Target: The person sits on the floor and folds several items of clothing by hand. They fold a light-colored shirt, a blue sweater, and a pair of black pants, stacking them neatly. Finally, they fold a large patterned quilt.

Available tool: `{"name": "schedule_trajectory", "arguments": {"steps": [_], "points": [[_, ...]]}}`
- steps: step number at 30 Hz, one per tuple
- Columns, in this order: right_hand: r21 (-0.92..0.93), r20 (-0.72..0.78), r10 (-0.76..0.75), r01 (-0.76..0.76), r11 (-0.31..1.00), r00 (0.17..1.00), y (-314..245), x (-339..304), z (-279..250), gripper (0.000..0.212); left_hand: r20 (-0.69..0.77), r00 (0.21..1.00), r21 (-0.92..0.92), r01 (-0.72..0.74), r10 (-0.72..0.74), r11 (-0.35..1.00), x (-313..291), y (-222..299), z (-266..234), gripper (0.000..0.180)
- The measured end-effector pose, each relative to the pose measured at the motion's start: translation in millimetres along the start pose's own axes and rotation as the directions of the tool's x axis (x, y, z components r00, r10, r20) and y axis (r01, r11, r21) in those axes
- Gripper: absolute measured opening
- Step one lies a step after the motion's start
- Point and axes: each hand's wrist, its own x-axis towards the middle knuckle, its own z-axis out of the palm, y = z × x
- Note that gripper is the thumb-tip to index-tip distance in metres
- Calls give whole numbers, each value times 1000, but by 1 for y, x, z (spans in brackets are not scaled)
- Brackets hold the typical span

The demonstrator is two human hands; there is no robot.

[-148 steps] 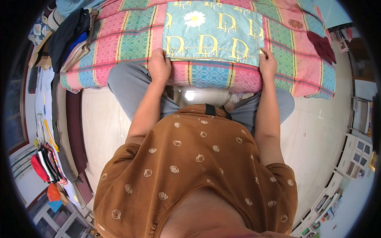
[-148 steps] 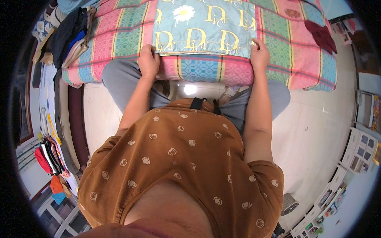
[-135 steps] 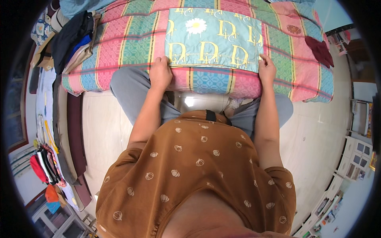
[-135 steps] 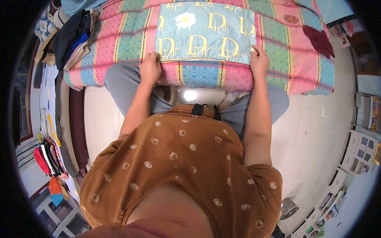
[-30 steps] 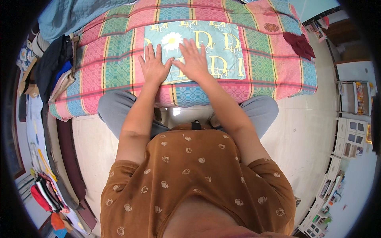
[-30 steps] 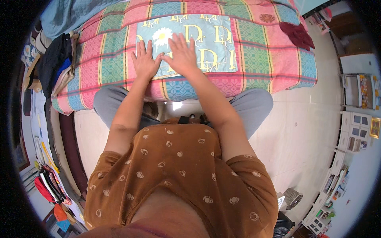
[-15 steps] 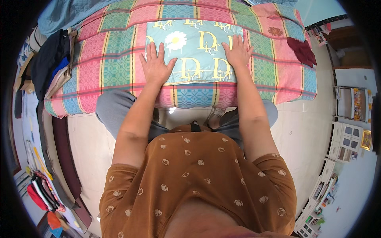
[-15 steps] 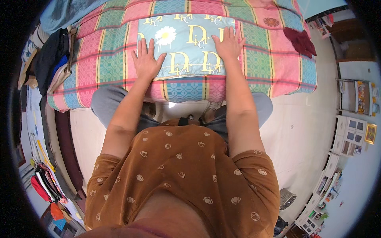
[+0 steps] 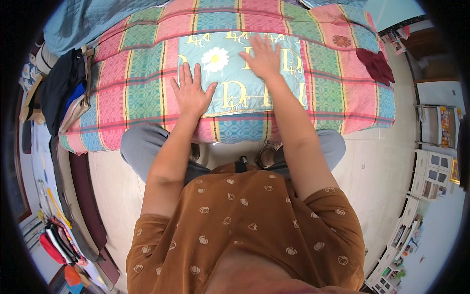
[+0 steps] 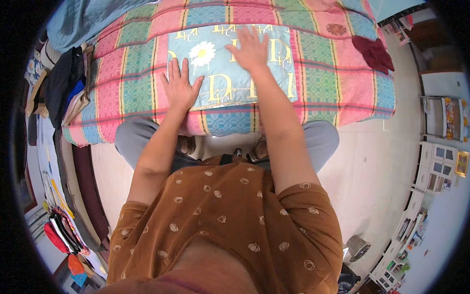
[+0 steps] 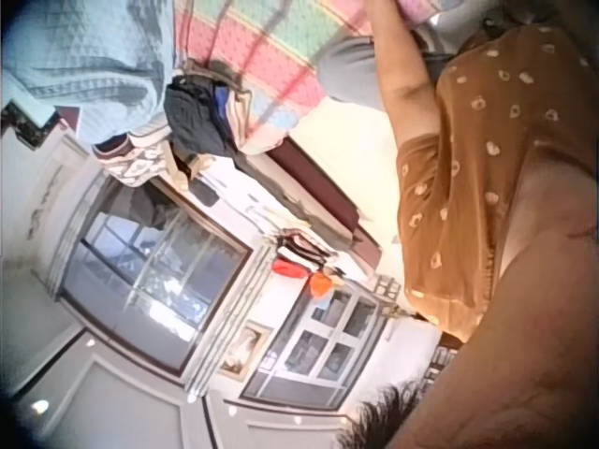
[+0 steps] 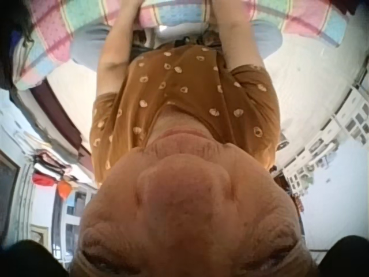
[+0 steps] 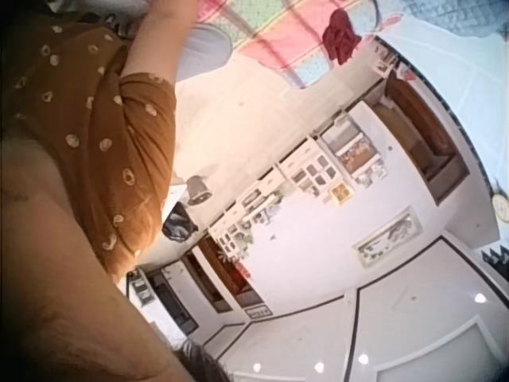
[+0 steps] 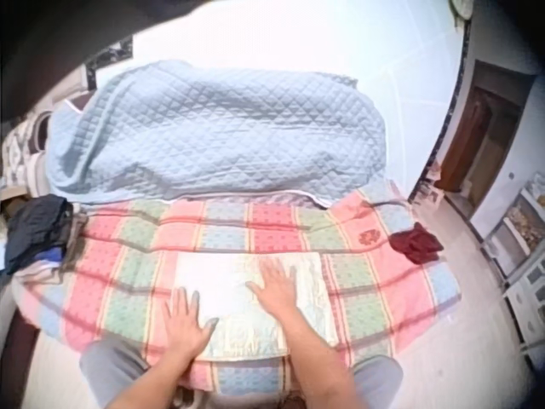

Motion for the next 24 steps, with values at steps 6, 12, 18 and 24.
{"name": "schedule_trajectory", "arguments": {"steps": [6,12,18,24], "points": [[-48,-14,171,-172,984,985,76,-5,-9,76,18,1000,-14,-2,3,1000,3,2,0,83],[-76,4,202,-201,977,979,72,-3,-8,75,34,997,-102,-68,72,992,45,51,-6,81],[-26,5,195,-195,980,981,67,-4,-11,74,85,980,-130,-170,182,977,107,110,35,78],[-48,-12,176,-176,983,984,72,-8,-6,73,84,993,63,-85,80,994,117,26,43,85]]}}
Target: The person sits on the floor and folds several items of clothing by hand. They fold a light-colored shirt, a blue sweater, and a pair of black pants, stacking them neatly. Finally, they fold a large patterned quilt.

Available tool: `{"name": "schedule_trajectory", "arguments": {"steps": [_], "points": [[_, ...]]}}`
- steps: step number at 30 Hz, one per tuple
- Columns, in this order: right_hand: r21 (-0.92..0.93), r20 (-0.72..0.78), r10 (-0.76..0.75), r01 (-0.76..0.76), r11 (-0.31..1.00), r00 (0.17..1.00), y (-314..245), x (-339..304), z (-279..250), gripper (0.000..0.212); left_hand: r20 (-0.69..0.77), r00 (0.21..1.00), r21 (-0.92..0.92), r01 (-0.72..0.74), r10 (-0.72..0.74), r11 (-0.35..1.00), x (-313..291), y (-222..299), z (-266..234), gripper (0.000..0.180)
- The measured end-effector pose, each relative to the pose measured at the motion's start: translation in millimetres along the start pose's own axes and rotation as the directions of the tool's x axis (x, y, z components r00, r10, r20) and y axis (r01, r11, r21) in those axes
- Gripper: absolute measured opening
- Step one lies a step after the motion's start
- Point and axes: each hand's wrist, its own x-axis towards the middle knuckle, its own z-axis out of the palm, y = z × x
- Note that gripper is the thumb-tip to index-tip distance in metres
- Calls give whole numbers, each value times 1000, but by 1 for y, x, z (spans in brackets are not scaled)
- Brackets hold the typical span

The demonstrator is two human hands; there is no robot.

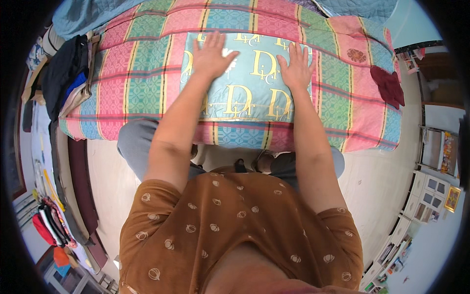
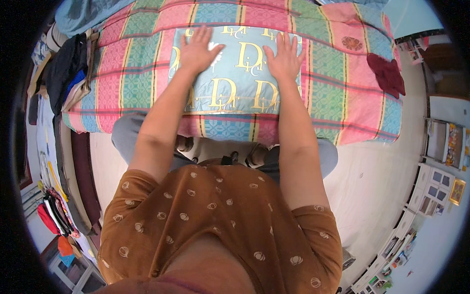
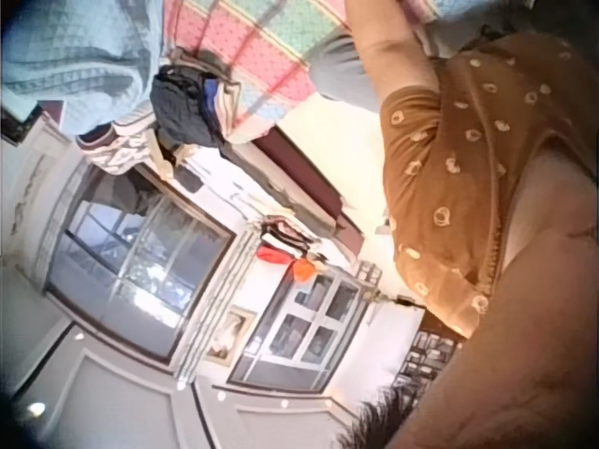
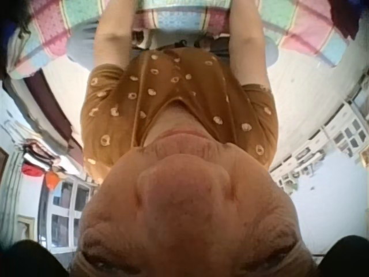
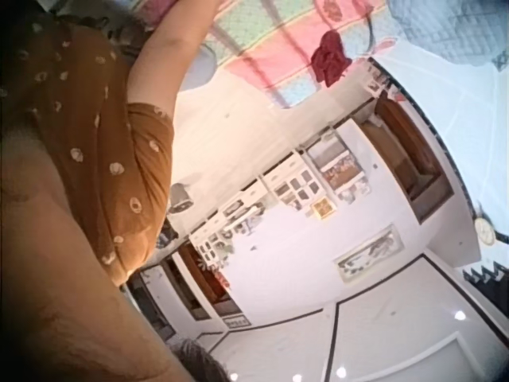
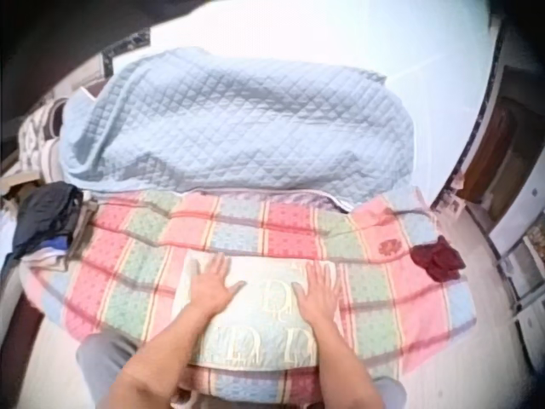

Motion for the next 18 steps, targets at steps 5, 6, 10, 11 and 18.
{"name": "schedule_trajectory", "arguments": {"steps": [5,6,10,11,18], "points": [[16,-2,0,0,1000,1000,-1,2,0,73,38,987,8,155,-156,988,-6,-60,-13,92],[25,-9,-5,6,1000,1000,-1,2,-1,73,36,983,15,177,-178,984,-6,-65,-13,93],[53,-12,-23,23,998,1000,-1,5,1,75,-25,963,-8,267,-267,964,-20,-77,-9,96],[36,-30,-21,22,999,999,4,5,3,76,-49,958,-26,283,-283,959,-24,-74,-14,97],[125,-189,-8,32,992,982,-65,-27,-11,78,-108,993,-116,-50,37,992,-111,10,-45,71]]}}
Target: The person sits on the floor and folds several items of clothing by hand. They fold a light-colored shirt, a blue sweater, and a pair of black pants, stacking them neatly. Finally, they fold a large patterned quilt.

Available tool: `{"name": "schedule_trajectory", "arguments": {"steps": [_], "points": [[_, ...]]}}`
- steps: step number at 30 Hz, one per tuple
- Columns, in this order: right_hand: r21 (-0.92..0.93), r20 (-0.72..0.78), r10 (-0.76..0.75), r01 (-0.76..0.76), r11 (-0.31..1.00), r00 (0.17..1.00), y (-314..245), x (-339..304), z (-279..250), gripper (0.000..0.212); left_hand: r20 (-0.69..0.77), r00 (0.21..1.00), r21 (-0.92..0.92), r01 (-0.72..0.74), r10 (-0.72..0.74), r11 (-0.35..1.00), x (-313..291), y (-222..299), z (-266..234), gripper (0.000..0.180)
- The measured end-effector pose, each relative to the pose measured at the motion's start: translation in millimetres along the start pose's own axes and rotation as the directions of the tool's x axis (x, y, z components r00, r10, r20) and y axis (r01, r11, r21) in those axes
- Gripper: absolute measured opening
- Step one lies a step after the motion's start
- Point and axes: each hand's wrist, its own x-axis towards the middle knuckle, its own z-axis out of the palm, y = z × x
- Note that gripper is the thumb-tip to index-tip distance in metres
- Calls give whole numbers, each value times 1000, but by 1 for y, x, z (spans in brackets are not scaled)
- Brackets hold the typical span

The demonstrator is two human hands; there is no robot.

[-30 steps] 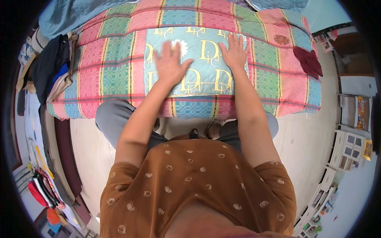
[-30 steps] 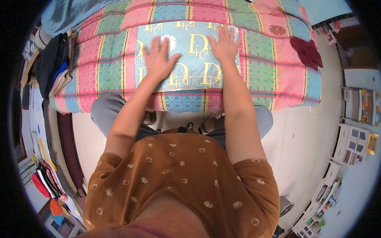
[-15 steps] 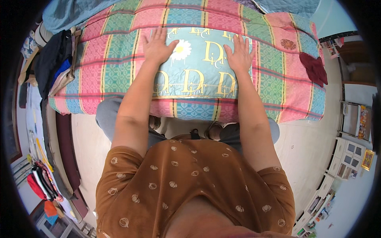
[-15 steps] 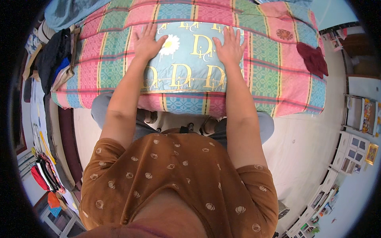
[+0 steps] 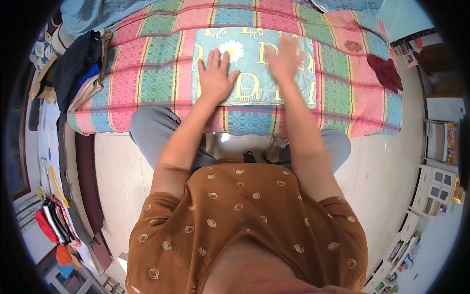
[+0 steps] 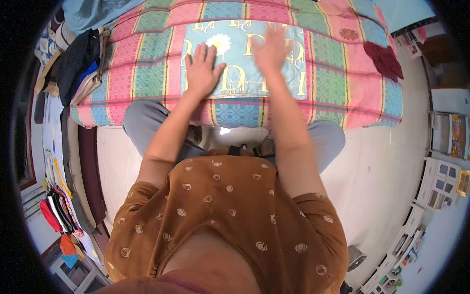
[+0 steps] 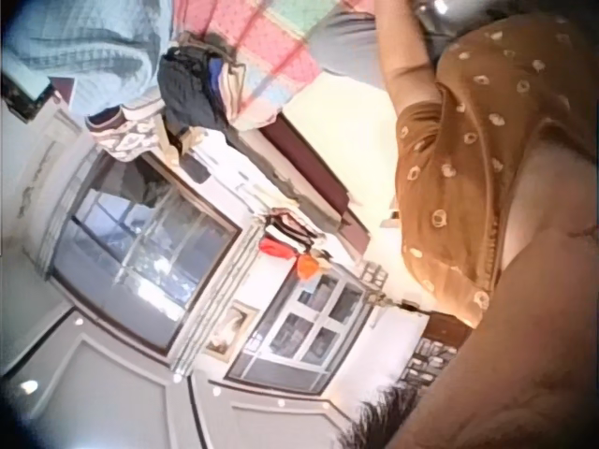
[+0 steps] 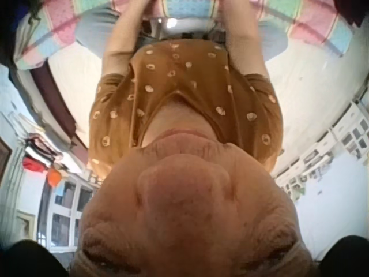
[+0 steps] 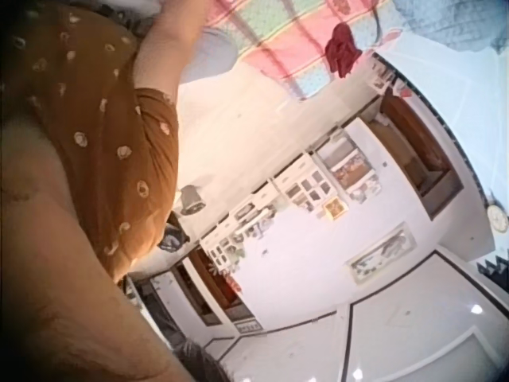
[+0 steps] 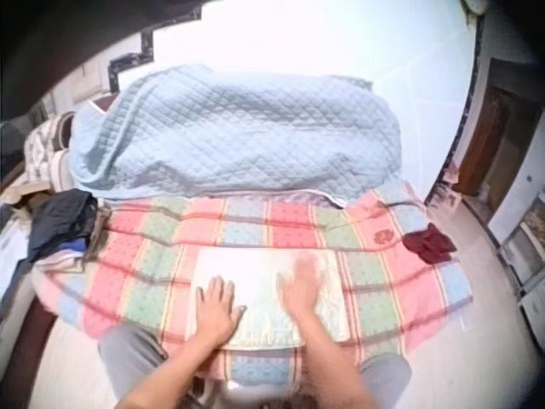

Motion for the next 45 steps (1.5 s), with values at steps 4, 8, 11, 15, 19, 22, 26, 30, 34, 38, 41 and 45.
{"name": "schedule_trajectory", "arguments": {"steps": [4,8,11,15,19,22,26,30,34,38,41,45], "points": [[178,146,-275,248,952,950,-67,-66,-23,73,-9,999,-15,-42,42,999,-23,12,11,69],[87,223,-246,232,969,943,-36,-85,-33,71,-32,999,-8,-39,38,999,-31,-11,6,73],[-40,182,-141,151,988,973,13,-85,-42,74,-21,1000,20,1,0,1000,-37,-28,5,80],[-137,143,-9,28,990,990,64,-88,-49,79,-32,999,45,36,-35,998,-41,-37,10,81],[-117,112,39,-25,993,993,75,-90,-49,79,-36,999,46,23,-21,999,-40,-37,10,81],[20,13,59,-59,998,998,84,-93,-48,75,-44,999,-34,-1,-1,999,-43,-41,6,79],[235,-4,316,-306,923,949,98,-104,-62,67,-114,986,-252,90,-122,963,-83,-36,-6,74],[246,87,496,-501,830,864,100,-127,-82,63,-43,928,-410,323,-371,853,-104,-22,-16,69],[235,194,496,-531,814,846,95,-124,-96,63,26,890,-619,372,-455,692,-96,-47,-10,71],[397,168,406,-439,806,898,104,-128,-96,59,290,814,-679,545,-503,491,-86,-67,-17,72],[622,295,399,-492,609,868,107,-129,-101,42,297,817,-847,464,-494,258,-90,-61,-24,57],[793,492,383,-584,174,782,113,-126,-109,24,446,783,-854,517,-433,57,-88,-69,-40,32]]}}
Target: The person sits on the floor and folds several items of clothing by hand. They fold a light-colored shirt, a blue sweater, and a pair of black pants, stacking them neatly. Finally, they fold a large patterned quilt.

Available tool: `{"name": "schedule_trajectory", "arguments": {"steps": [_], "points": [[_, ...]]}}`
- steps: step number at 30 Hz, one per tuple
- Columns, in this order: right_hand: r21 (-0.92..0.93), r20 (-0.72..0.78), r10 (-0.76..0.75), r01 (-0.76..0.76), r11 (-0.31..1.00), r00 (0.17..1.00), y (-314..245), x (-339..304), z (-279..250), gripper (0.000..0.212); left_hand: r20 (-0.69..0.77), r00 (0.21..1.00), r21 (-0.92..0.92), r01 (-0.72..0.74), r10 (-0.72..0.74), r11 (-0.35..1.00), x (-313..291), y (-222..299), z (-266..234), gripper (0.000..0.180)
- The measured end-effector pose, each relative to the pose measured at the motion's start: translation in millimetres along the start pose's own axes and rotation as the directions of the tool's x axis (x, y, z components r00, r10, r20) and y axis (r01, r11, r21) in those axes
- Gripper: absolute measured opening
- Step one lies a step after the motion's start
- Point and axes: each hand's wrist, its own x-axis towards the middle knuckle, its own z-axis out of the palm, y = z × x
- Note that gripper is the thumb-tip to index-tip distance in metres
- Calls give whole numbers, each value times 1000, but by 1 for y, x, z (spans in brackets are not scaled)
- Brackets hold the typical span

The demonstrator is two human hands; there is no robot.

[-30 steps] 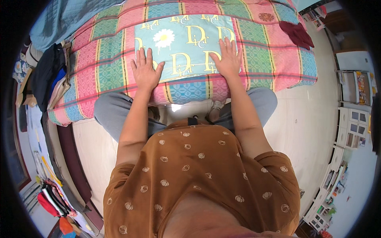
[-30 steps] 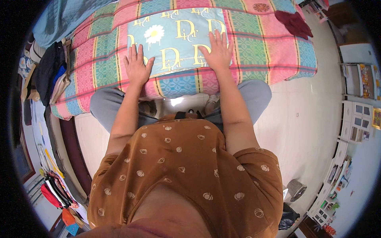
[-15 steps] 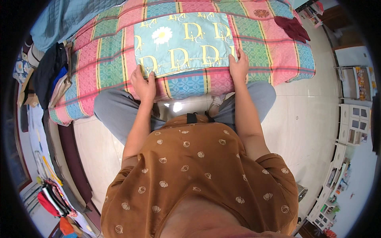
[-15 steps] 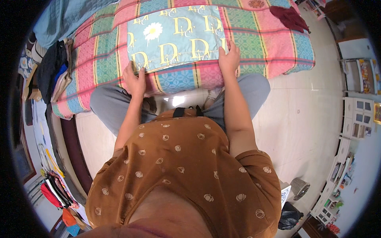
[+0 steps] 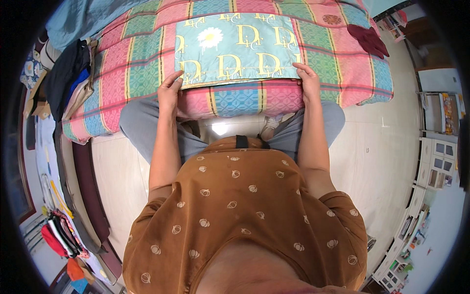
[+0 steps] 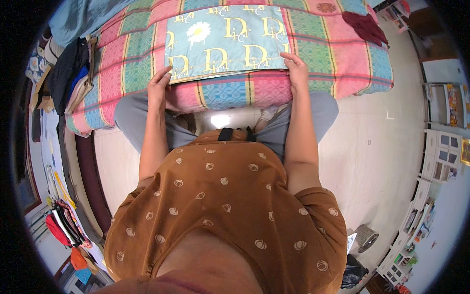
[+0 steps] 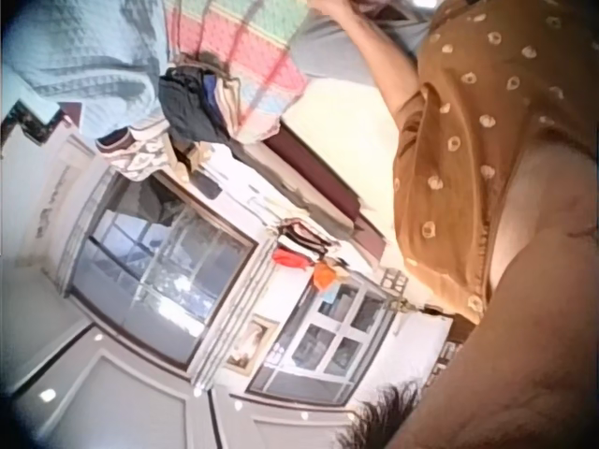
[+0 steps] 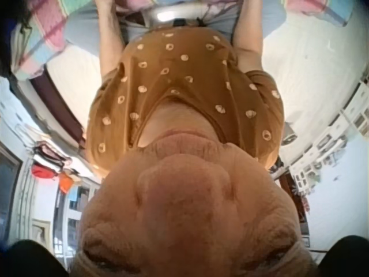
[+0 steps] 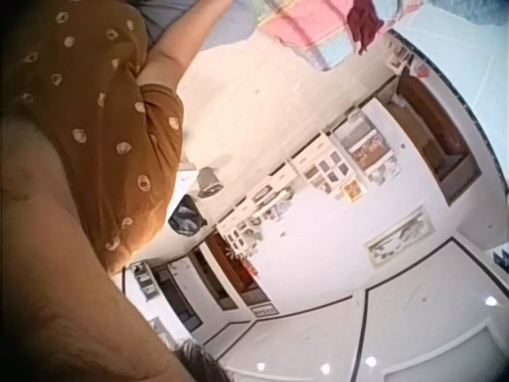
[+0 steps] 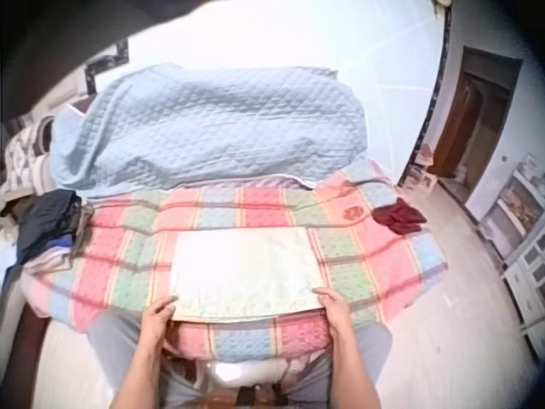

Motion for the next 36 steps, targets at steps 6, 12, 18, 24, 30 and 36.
{"name": "schedule_trajectory", "arguments": {"steps": [6,12,18,24,30,36], "points": [[244,151,-16,-22,970,988,-25,-11,0,34,184,982,-149,-3,31,989,-7,14,-17,35],[218,292,-70,5,976,954,-22,-18,-3,58,153,985,-49,-77,84,996,-21,18,-7,39],[122,238,-53,24,992,970,-8,-7,-14,52,102,989,35,-113,109,993,-24,12,-1,35],[117,170,-49,29,993,984,-4,-7,-8,40,57,991,16,-121,120,993,-26,9,0,34],[101,148,-62,47,994,987,-1,-4,-8,34,-169,962,140,-192,215,971,-16,-13,7,25],[106,112,-55,43,993,992,-9,-10,0,33,-237,889,539,-216,392,814,-20,-10,16,14]]}}
